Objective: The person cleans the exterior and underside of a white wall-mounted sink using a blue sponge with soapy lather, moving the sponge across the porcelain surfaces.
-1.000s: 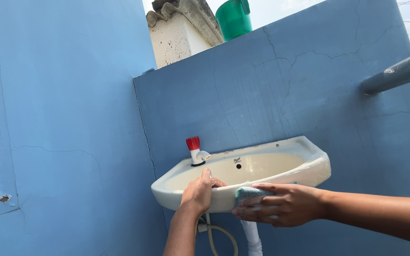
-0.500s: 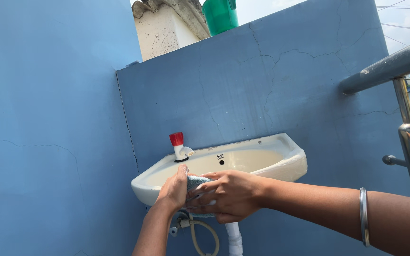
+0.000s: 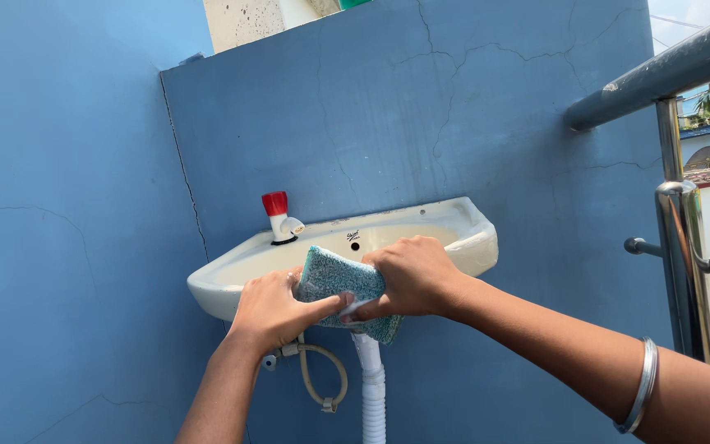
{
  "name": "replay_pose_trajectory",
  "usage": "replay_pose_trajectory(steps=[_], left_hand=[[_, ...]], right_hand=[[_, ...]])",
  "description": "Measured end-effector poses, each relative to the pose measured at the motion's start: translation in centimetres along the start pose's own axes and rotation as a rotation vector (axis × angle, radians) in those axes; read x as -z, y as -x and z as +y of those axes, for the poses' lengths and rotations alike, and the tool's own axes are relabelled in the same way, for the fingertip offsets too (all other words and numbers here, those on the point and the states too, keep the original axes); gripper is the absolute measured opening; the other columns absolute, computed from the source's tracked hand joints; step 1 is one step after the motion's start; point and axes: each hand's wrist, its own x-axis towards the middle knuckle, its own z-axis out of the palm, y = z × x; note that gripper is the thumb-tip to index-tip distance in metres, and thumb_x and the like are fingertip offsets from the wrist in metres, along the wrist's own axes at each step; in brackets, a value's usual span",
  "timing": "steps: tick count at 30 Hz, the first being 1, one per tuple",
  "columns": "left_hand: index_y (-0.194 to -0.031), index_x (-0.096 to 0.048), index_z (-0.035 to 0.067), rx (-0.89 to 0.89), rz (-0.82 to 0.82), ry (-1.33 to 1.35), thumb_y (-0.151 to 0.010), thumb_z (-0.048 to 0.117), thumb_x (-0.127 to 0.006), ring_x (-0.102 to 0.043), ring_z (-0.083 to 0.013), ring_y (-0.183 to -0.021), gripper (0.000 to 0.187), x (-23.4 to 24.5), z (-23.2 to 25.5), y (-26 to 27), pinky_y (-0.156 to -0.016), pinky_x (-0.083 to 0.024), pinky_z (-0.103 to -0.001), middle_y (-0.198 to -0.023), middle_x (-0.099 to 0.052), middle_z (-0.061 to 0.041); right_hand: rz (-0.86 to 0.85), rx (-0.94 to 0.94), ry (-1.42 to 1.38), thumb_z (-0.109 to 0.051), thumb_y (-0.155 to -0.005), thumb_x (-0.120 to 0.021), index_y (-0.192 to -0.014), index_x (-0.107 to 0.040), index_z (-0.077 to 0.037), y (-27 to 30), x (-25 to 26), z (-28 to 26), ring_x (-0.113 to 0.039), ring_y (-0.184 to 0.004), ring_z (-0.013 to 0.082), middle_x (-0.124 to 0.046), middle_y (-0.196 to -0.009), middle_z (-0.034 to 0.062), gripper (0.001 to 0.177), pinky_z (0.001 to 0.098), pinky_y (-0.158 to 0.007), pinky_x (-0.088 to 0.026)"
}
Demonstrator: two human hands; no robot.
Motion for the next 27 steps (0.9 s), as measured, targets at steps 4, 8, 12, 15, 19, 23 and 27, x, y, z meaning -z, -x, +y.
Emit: replay_pose_trajectory(steps=[4,8,12,15,19,23,27], left_hand=[[-0.096,-0.080,0.013,-0.018,0.086,-0.049,-0.062,0.060,-0.074,-0.075,-0.0185,-0.098,0.059,-0.4,-0.4,0.9,-0.095,-0.058,-0.040,-0.090,-0.078,-0.006],[-0.128,-0.062,0.007,-0.245,0.629,0.019,-0.068,0.053,-0.077,-0.053,-0.0261,-0.126,0.077,-3.3,-1.0,2.9,-0.114,-0.035,-0.049,-0.122,-0.066,-0.014],[-0.156,-0.031,0.005,-0.309,0.937,0.415,-0.089,0.041,-0.070,-0.032,-0.0392,-0.148,0.085,-7.9,0.4,4.9,-0.120,-0.032,-0.052,-0.161,-0.030,-0.024],[-0.162,-0.027,0.012,-0.325,0.880,0.315,-0.103,0.022,-0.038,-0.018,-0.0406,-0.160,0.061,-10.9,2.7,4.5,-0.128,-0.017,-0.054,-0.172,-0.022,-0.017],[-0.169,-0.010,0.012,-0.201,0.869,0.385,-0.099,0.050,-0.035,0.008,-0.0403,-0.166,0.084,-12.4,5.4,2.6,-0.132,0.003,-0.062,-0.179,0.002,-0.016],[-0.168,-0.003,0.006,-0.114,0.904,0.515,-0.094,0.068,-0.035,0.019,-0.0402,-0.162,0.102,-12.5,6.3,1.0,-0.127,0.011,-0.065,-0.177,0.011,-0.018],[-0.170,-0.007,0.007,-0.080,1.073,0.582,-0.098,0.065,-0.035,0.012,-0.0408,-0.166,0.096,-12.9,5.2,0.0,-0.131,0.007,-0.065,-0.179,0.005,-0.018]], right_hand=[[0.029,-0.072,0.030,-0.085,-0.056,-0.075,-0.072,-0.072,-0.010,-0.4,-0.5,-1.3,-0.072,-0.063,0.0262,-0.069,-0.062,0.0082,0.077,0.0401,-0.058,-0.057],[0.113,-0.107,-0.005,-0.076,-0.057,-0.076,-0.074,-0.074,-0.013,-0.6,-1.5,-1.5,-0.072,-0.059,0.0246,-0.069,-0.060,0.0063,0.065,0.0392,-0.055,-0.056],[0.125,-0.114,-0.007,-0.071,-0.057,-0.076,-0.075,-0.075,-0.013,-0.8,-2.0,-1.4,-0.072,-0.056,0.0247,-0.069,-0.059,0.0061,0.061,0.0387,-0.053,-0.056],[0.134,-0.086,0.024,-0.072,-0.061,-0.076,-0.073,-0.073,-0.011,-0.7,-2.0,-1.1,-0.071,-0.060,0.0275,-0.069,-0.060,0.0078,0.062,0.0408,-0.055,-0.055],[0.151,0.014,-0.001,-0.063,-0.066,-0.074,-0.082,-0.073,-0.014,-0.4,-1.8,-0.2,-0.071,-0.067,0.0317,-0.071,-0.065,0.0108,0.051,0.0452,-0.059,-0.054],[-0.004,0.037,-0.036,-0.059,-0.072,-0.064,-0.090,-0.074,-0.013,-0.4,-1.1,1.4,-0.070,-0.075,0.0350,-0.073,-0.073,0.0122,0.050,0.0472,-0.066,-0.054],[-0.125,-0.045,-0.050,-0.063,-0.077,-0.052,-0.118,-0.072,-0.017,-0.9,-1.0,1.6,-0.072,-0.073,0.0357,-0.075,-0.075,0.0170,0.064,0.0484,-0.066,-0.056]])
